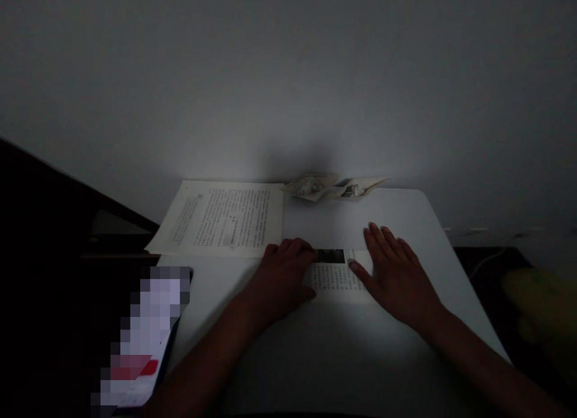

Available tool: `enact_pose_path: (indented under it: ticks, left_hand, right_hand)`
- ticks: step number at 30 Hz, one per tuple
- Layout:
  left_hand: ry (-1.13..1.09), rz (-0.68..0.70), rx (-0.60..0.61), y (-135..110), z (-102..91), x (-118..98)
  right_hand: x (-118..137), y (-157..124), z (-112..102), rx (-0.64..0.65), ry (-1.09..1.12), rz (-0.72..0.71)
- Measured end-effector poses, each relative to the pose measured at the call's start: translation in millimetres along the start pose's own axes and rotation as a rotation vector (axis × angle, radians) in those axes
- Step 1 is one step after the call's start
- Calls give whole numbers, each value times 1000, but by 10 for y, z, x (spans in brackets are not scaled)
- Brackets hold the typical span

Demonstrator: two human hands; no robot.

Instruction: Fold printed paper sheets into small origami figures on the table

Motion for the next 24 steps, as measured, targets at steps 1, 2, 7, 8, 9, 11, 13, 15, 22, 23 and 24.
enact_pose_path:
  ticks: [1,2,7,8,9,11,13,15,22,23,24]
  left_hand:
    - [10,16,-1,-1,-8,-9]
    - [20,30,-1,-3,-17,-17]
    - [36,63,19,-10,-38,-28]
    - [33,68,22,-9,-38,-27]
    - [29,72,22,-8,-39,-25]
    - [18,85,20,-6,-38,-23]
    - [6,101,16,-5,-37,-24]
    - [-10,120,10,-5,-40,-29]
    - [-36,170,2,32,-31,-29]
    - [-35,169,4,40,-26,-24]
    - [-33,168,6,46,-24,-22]
  right_hand:
    - [-25,21,-19,4,17,2]
    - [-41,46,-41,12,43,-2]
    - [-19,220,-214,-15,376,-79]
    - [2,261,-230,-26,470,-103]
    - [28,299,-235,-35,562,-134]
    - [65,361,-212,-54,713,-185]
    - [64,396,-161,-65,801,-197]
    - [46,405,-108,-57,867,-197]
    - [8,380,-95,-14,933,-170]
    - [8,380,-100,-13,927,-170]
    - [6,380,-103,-14,920,-167]
Point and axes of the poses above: each hand's wrist, its own y-axis towards the middle knuckle, its own z-axis out of the palm, x = y × z, the point moved 8 cm from there along y, towards the middle knuckle, and after that the axes turned 11 degrees about x, right-handed, at the moved point
